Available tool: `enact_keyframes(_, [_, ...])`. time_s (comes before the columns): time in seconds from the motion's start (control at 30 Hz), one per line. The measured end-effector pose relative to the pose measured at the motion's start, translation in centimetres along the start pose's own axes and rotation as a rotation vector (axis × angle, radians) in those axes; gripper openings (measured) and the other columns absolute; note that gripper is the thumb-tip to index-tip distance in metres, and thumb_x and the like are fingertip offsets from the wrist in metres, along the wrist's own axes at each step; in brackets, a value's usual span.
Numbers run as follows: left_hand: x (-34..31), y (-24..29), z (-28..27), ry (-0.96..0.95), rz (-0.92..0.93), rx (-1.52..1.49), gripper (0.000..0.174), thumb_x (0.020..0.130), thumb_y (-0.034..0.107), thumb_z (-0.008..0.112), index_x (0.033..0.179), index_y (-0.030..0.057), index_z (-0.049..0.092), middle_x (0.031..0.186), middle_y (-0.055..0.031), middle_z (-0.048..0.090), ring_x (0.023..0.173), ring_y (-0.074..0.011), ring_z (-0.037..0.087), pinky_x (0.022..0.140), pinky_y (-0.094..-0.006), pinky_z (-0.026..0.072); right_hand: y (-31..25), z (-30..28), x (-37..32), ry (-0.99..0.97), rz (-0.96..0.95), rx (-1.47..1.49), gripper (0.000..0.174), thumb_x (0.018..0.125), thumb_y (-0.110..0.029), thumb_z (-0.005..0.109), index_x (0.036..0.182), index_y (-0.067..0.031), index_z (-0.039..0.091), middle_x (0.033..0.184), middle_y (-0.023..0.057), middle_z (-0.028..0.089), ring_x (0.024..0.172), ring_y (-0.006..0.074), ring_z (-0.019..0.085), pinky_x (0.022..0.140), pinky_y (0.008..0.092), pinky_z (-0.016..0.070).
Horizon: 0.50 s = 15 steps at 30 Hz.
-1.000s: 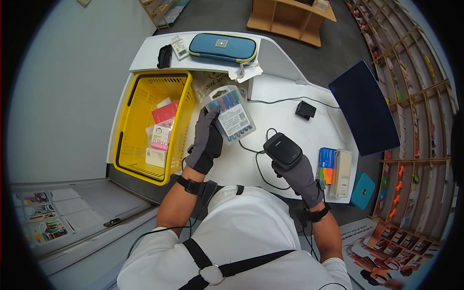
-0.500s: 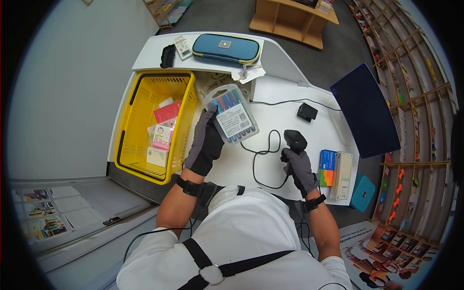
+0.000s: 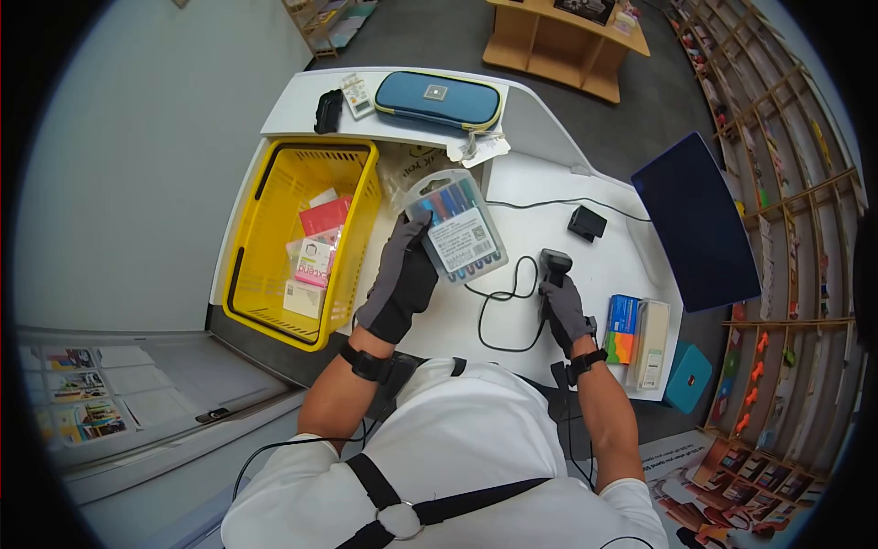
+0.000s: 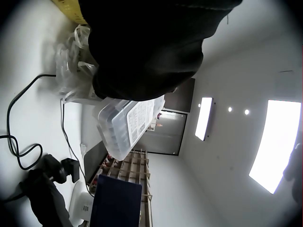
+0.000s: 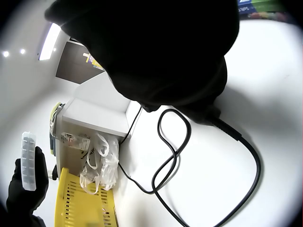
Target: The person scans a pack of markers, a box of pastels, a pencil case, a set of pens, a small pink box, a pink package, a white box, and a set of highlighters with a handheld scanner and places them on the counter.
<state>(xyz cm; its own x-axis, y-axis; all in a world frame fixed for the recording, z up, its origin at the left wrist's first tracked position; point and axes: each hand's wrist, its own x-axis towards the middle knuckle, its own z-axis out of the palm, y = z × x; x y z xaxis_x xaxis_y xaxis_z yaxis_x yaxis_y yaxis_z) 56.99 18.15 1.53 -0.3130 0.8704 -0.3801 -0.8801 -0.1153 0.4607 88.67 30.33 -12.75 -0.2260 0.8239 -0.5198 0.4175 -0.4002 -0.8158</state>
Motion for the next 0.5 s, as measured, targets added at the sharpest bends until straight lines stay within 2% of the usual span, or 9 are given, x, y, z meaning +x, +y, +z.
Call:
enact_keyframes(0.2, [-1.0, 0.2, 2.3, -0.060, 0.006, 0.048, 0.045, 0.105, 0.012, 0.063, 0.149, 0.0082, 0.054, 0.140, -0.0113, 0.065, 0.131, -0.0263, 0.064, 0.118, -0.0437, 0.0500, -1.6, 1.4, -0.2, 0.057, -0.002, 0.039, 0.034, 0.096, -0.020, 0.073, 0.123, -0.0006, 0.065, 0.082, 0.0047, 0.065, 0.058, 0.0158, 0.061, 0.051, 0.0345, 0.0524])
enact_keyframes(0.33, [-1.4, 0.1, 3.1, -0.097, -0.038, 0.056, 0.047, 0.105, 0.010, 0.062, 0.151, 0.0066, 0.053, 0.140, -0.0120, 0.065, 0.131, -0.0263, 0.064, 0.118, -0.0433, 0.0499, -1.5, 1.4, 0.0, 0.074, -0.003, 0.001, 0.042, 0.095, -0.019, 0.074, 0.131, 0.0013, 0.064, 0.080, 0.0032, 0.064, 0.056, 0.0149, 0.060, 0.050, 0.0337, 0.0519])
enact_keyframes(0.43, [-1.4, -0.2, 3.1, -0.112, -0.058, 0.065, 0.047, 0.105, 0.009, 0.063, 0.150, 0.0054, 0.053, 0.140, -0.0123, 0.065, 0.131, -0.0262, 0.064, 0.118, -0.0430, 0.0499, -1.0, 0.7, -0.5, 0.007, 0.018, 0.015, 0.057, 0.097, -0.021, 0.075, 0.146, 0.0034, 0.059, 0.096, 0.0081, 0.070, 0.075, 0.0175, 0.069, 0.067, 0.0346, 0.0588])
enact_keyframes(0.5, [-1.3, -0.3, 3.0, -0.128, -0.069, 0.086, 0.047, 0.104, 0.009, 0.063, 0.150, 0.0043, 0.053, 0.140, -0.0126, 0.065, 0.131, -0.0261, 0.064, 0.118, -0.0427, 0.0500, -1.7, 0.5, -1.8, 0.054, 0.000, 0.041, 0.060, 0.096, -0.021, 0.075, 0.148, 0.0040, 0.057, 0.095, 0.0081, 0.070, 0.074, 0.0164, 0.067, 0.066, 0.0336, 0.0569])
